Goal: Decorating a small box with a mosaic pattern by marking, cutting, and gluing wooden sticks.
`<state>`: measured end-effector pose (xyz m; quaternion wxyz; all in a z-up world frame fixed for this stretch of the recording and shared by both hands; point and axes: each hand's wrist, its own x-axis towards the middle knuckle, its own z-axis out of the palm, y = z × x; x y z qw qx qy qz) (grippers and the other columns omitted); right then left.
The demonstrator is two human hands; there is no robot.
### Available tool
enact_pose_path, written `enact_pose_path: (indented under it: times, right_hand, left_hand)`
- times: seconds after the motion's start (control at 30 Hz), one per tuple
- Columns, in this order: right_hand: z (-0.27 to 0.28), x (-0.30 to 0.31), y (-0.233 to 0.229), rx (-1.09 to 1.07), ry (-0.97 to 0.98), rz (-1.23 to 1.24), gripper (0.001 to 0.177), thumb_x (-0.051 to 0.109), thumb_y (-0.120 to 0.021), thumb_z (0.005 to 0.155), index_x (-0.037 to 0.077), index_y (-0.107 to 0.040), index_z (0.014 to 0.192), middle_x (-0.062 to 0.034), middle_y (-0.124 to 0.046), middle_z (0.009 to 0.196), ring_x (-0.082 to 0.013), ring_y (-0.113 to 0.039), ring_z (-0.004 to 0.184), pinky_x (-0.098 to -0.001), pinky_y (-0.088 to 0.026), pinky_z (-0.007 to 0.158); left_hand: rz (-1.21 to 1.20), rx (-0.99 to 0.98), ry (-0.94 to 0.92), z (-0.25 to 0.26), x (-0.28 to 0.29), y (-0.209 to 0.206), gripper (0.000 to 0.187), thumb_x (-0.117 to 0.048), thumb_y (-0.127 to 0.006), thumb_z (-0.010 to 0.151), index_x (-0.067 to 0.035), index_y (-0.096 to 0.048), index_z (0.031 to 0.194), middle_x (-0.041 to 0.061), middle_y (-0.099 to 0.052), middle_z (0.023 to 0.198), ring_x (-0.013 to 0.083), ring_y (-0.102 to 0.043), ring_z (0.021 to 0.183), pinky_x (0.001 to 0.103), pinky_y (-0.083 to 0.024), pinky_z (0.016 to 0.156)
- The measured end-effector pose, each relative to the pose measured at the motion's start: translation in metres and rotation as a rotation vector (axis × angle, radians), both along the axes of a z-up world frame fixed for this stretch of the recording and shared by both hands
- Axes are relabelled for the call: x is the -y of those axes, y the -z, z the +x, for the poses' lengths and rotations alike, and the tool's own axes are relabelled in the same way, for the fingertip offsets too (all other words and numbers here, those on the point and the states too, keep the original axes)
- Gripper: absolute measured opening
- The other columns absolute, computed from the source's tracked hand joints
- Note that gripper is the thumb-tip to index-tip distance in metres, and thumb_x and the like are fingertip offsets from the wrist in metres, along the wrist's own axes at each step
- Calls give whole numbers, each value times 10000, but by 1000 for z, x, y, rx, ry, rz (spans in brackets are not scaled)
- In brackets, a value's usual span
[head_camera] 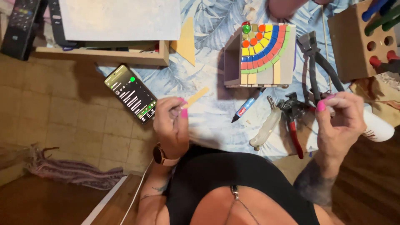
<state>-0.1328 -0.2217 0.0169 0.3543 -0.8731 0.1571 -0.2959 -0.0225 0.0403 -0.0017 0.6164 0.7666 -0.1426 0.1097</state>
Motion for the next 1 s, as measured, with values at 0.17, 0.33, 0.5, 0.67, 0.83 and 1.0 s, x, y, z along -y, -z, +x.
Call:
enact_pose_path:
  times: [0.17,0.33,0.5,0.67,0.83,1.0]
  right_hand:
    - [-7,-13,2,50,-51,28,94,-66,-573,929,-66,-502,866,-162,-432,925,-260,-443,903,-310,-387,771]
    - [-8,-25,-8,60,-58,-12,97,-119,-565,926,-80,-504,862,-182,-437,929,-251,-439,867,-285,-353,659]
    - [-11,-34,5,41,-281,5,39,-60,-532,823,-45,-497,812,-162,-487,888,-235,-455,840,-311,-402,748]
    - [-3,-37,1,-68,-327,-167,50,-11,-601,812,3,-581,856,-127,-539,827,-258,-525,780,-338,-423,736]
    - [18,-42,30,-344,-234,-234,211,180,-584,863,16,-571,731,-139,-551,584,-316,-571,581,-367,-456,549]
    - [56,-64,36,-892,-21,-265,587,482,-480,785,-61,-624,617,-280,-560,561,-448,-591,650,-481,-461,545]
  left_hand:
    - [665,90,157,4,-6,19,319,-163,-574,777,6,-496,1036,137,-513,974,305,-452,862,389,-386,766]
    - [856,168,61,-2,3,33,274,-109,-619,701,-10,-468,908,154,-452,960,316,-403,829,408,-361,651]
    - [732,59,112,-12,3,37,101,-52,-519,767,-60,-430,815,119,-468,759,317,-438,665,397,-339,594]
    - [524,77,239,-22,-2,17,241,-37,-515,808,5,-494,1044,130,-472,844,316,-499,773,387,-431,643]
    - [247,24,234,-35,5,2,114,-74,-550,819,-18,-580,913,64,-494,801,215,-550,721,270,-485,628]
    - [65,46,345,-41,11,-25,81,-12,-504,818,-50,-556,867,111,-594,814,297,-608,754,346,-494,676]
